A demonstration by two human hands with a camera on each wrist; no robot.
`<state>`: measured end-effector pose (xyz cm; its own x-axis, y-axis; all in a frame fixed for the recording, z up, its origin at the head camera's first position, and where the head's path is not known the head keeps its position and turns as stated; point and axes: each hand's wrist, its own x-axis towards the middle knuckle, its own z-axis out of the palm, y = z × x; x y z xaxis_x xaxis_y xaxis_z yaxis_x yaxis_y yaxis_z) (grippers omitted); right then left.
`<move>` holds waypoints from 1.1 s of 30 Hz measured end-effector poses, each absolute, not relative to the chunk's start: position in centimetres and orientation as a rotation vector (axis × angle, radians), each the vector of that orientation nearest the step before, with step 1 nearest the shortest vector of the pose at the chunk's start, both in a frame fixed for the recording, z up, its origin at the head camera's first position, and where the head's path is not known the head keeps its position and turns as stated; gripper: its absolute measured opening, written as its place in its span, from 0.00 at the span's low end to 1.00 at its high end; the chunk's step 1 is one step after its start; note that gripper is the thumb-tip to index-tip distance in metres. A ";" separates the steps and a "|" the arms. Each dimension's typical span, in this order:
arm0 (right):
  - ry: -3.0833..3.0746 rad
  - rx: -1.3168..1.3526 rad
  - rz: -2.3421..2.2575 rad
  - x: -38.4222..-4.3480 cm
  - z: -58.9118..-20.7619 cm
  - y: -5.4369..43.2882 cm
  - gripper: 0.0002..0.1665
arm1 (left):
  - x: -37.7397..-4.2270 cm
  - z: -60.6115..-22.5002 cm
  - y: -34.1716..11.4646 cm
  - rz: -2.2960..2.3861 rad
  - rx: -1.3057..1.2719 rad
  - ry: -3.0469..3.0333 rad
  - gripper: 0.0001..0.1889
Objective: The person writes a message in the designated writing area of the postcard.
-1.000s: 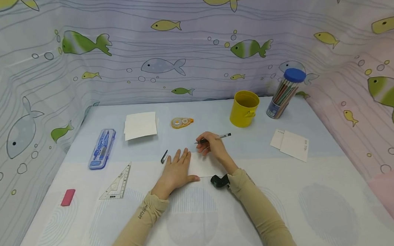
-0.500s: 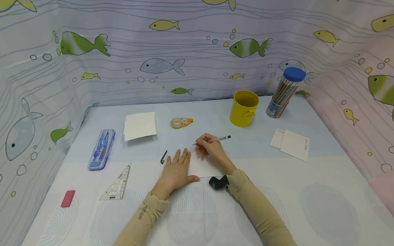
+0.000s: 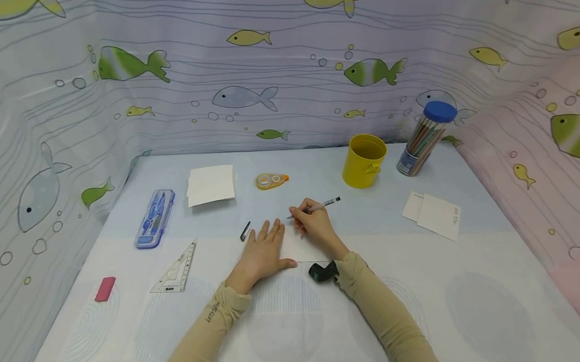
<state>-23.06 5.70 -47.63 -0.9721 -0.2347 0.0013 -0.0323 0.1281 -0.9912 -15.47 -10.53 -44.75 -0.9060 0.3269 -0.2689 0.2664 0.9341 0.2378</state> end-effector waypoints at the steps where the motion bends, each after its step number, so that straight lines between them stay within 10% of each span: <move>1: 2.248 -0.273 -1.955 -22.9 -47.2 5.7 0.16 | -15.5 -44.8 -10.5 0.287 0.443 2.788 0.51; 33: 2.402 -0.398 -1.816 -22.9 -49.2 4.2 0.19 | -15.2 -44.5 -10.9 0.319 0.463 2.806 0.49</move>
